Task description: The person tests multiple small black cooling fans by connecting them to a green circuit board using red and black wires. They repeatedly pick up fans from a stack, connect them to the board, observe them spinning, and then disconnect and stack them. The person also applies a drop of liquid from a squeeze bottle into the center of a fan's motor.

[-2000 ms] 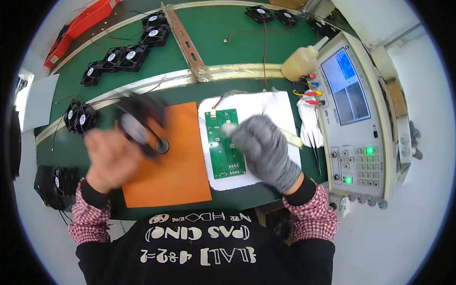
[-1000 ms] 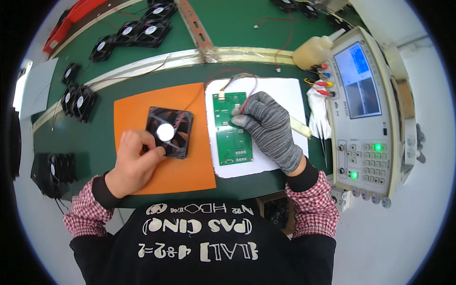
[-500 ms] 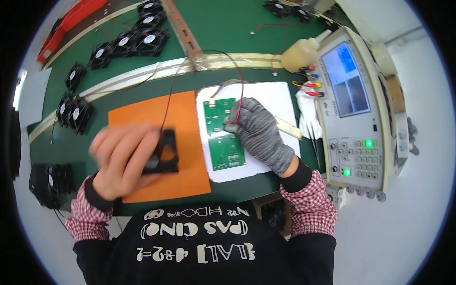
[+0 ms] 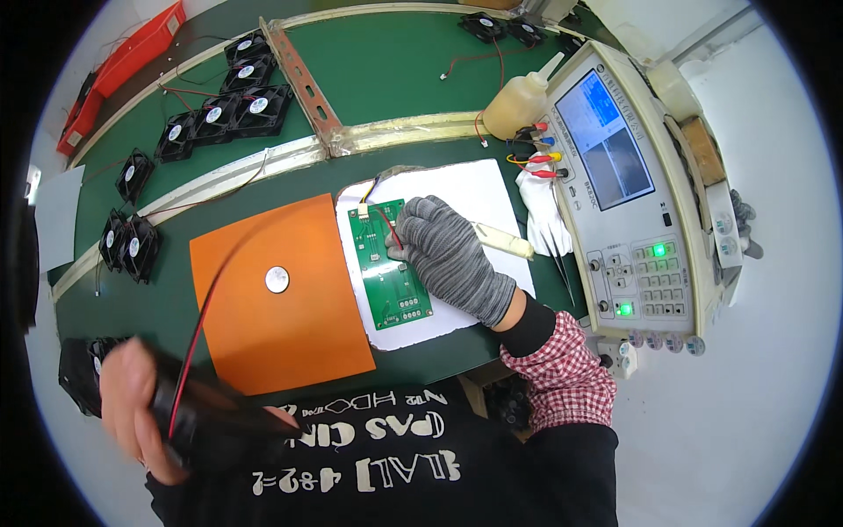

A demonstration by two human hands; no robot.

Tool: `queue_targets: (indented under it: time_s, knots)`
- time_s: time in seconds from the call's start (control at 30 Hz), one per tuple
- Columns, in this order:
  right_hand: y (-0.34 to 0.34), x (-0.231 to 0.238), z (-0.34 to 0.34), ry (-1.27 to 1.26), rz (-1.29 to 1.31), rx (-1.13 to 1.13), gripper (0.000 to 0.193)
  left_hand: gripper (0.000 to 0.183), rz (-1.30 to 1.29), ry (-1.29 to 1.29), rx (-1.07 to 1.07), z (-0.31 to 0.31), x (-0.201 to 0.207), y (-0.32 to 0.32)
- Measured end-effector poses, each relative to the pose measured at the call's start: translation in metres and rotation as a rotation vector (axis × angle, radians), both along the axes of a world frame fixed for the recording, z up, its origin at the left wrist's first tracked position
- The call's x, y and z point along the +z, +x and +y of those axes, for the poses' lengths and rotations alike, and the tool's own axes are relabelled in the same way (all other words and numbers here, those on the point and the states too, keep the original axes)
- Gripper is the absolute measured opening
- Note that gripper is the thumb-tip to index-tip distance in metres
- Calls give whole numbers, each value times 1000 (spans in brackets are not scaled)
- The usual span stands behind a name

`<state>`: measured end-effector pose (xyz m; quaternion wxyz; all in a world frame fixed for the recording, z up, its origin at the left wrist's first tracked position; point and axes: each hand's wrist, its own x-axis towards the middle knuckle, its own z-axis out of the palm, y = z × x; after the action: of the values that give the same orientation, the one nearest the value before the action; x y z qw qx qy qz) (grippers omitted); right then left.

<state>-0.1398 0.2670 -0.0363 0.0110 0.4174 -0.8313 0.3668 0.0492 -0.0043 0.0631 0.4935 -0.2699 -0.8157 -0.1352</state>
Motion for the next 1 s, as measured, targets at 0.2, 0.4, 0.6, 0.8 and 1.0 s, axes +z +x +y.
queue_targets:
  time_s: [0.2, 0.4, 0.6, 0.8, 1.0]
  knots:
    - [5, 0, 2, -244, -87, 21, 14, 63, -93, 62, 94, 7, -7, -164]
    - [6, 5, -11, -303, -250, -35, 25, 26, -410, -174, 597, -70, -95, -218]
    - [3, 2, -2, -310, -43, 1, 40, 20, -302, -139, 132, -28, -63, -140]
    - [31, 39, -15, -534, -220, 80, 61, 18, -339, -268, -95, 8, -44, -60]
    - [32, 50, -18, -153, 111, 251, 58, 13, -210, -288, -151, 7, -50, -30]
